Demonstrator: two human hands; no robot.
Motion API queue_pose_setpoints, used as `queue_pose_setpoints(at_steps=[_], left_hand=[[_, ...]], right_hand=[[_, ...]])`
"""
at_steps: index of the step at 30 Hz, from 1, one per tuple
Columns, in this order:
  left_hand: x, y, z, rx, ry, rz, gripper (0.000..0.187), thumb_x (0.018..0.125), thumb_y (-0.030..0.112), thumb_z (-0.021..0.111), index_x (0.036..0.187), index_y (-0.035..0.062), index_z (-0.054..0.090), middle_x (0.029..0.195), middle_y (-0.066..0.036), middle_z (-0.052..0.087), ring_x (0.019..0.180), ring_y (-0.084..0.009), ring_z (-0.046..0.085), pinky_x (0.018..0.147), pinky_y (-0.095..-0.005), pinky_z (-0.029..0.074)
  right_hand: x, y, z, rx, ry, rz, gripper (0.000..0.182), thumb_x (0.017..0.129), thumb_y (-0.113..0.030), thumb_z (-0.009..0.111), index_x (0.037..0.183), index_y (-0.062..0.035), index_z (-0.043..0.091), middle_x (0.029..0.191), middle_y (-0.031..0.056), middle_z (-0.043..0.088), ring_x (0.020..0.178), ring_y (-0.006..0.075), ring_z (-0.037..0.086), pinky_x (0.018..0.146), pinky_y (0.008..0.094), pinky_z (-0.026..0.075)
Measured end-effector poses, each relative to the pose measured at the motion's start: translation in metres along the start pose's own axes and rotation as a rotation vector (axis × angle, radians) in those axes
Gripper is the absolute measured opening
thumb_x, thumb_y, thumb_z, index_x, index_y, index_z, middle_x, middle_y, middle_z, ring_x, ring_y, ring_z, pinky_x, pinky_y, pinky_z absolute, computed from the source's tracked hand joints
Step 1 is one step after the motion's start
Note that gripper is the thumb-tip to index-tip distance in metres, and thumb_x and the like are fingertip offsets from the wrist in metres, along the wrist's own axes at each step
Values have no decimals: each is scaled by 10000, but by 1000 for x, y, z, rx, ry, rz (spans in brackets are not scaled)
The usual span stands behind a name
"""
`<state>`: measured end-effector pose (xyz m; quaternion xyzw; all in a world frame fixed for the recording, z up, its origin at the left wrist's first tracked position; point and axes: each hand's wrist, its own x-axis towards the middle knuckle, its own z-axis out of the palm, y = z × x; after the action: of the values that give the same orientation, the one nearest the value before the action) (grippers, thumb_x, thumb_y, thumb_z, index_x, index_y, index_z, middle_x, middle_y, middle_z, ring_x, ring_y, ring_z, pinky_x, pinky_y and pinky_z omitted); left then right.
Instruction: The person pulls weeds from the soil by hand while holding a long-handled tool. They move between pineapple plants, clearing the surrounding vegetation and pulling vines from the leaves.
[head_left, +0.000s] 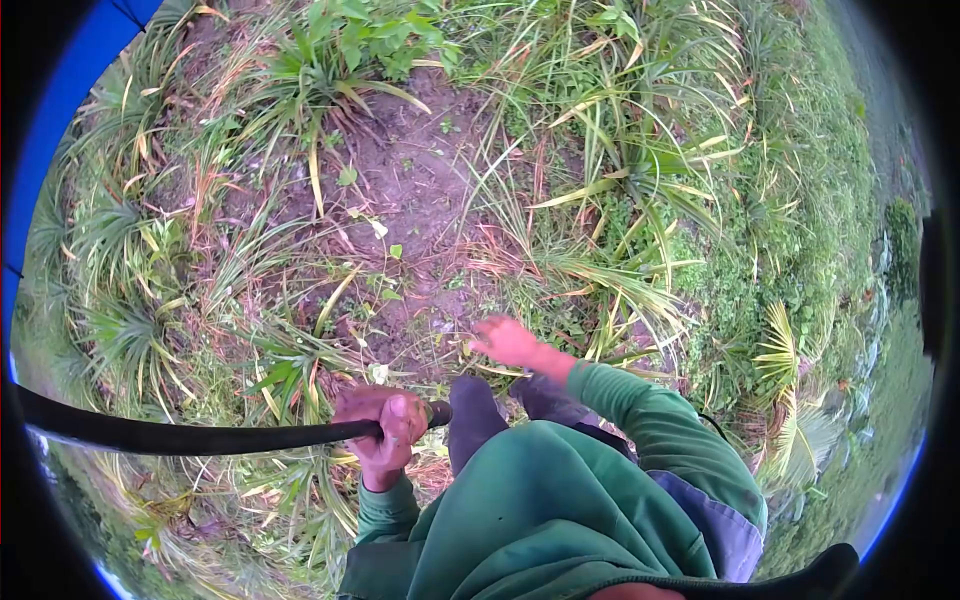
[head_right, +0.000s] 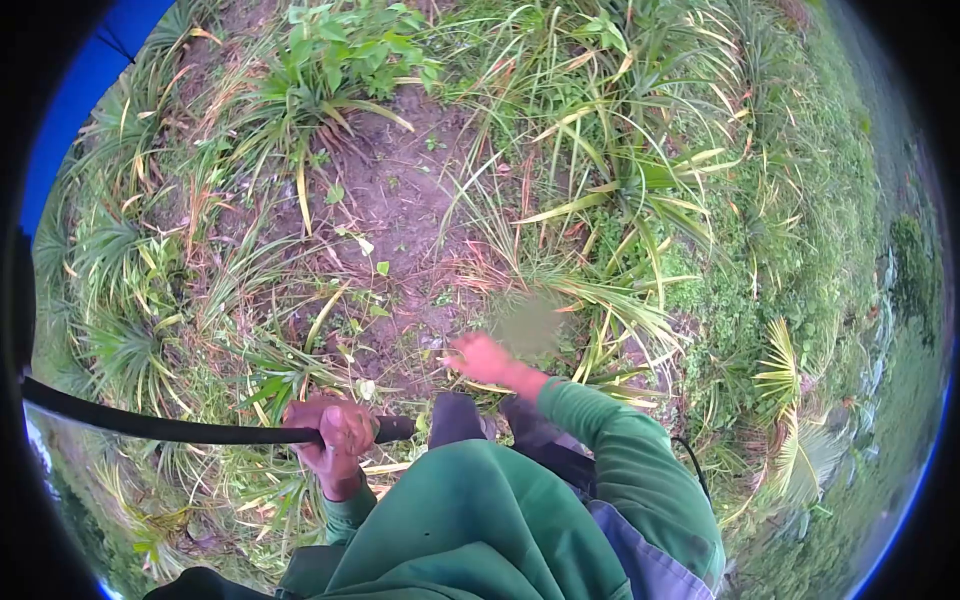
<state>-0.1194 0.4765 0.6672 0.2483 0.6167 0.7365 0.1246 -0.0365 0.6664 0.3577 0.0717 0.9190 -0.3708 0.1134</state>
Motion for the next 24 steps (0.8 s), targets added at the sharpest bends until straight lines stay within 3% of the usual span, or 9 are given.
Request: queue_pose_setpoints(at_steps=[3, 10, 14, 16, 21, 24], left_hand=[[16, 1, 24, -58, -73, -29, 403, 993, 101, 617, 623, 34, 472, 501, -40, 515, 392, -141, 517, 377, -286, 410], [55, -5, 54, -18, -173, -4, 420, 996, 96, 610, 614, 55, 440, 488, -23, 481, 376, -125, 485, 373, -270, 378], [77, -17, 63, 8, -263, -67, 405, 970, 71, 620, 604, 58, 446, 486, -18, 498, 389, -125, 489, 389, -276, 386], [91, -20, 76, 120, -249, 22, 365, 947, 53, 614, 610, 49, 474, 491, -22, 513, 400, -129, 497, 411, -284, 408], [133, -39, 80, 137, -437, -9, 370, 949, 41, 591, 587, 34, 516, 493, -32, 526, 408, -155, 513, 434, -294, 401], [157, -38, 94, 134, -473, -63, 383, 949, 35, 595, 572, 38, 525, 495, -33, 529, 412, -155, 520, 435, -295, 397]], right_hand=[[-25, 34, -50, 104, 1, 209, 645, 1035, -551, 492, 1365, -3, 577, 1329, 286, 597, 1288, 445, 540, 1107, 512, 434], [-47, 70, -61, 223, 104, 388, 668, 1028, -563, 503, 1421, -25, 553, 1414, 269, 562, 1359, 424, 493, 1147, 496, 397], [-41, 60, -73, 301, 181, 378, 670, 1029, -560, 506, 1432, -27, 546, 1421, 235, 573, 1377, 403, 486, 1159, 487, 385], [-35, 43, -99, 434, 254, 258, 659, 1030, -552, 512, 1426, -26, 548, 1408, 214, 589, 1380, 384, 485, 1160, 476, 381], [-12, 40, -125, 434, 392, 202, 635, 989, -499, 624, 1389, -11, 558, 1307, 200, 632, 1218, 351, 615, 1062, 463, 474], [-14, 14, -170, 586, 393, 145, 652, 964, -494, 664, 1398, -21, 551, 1274, 180, 641, 1195, 340, 623, 1053, 467, 479]])
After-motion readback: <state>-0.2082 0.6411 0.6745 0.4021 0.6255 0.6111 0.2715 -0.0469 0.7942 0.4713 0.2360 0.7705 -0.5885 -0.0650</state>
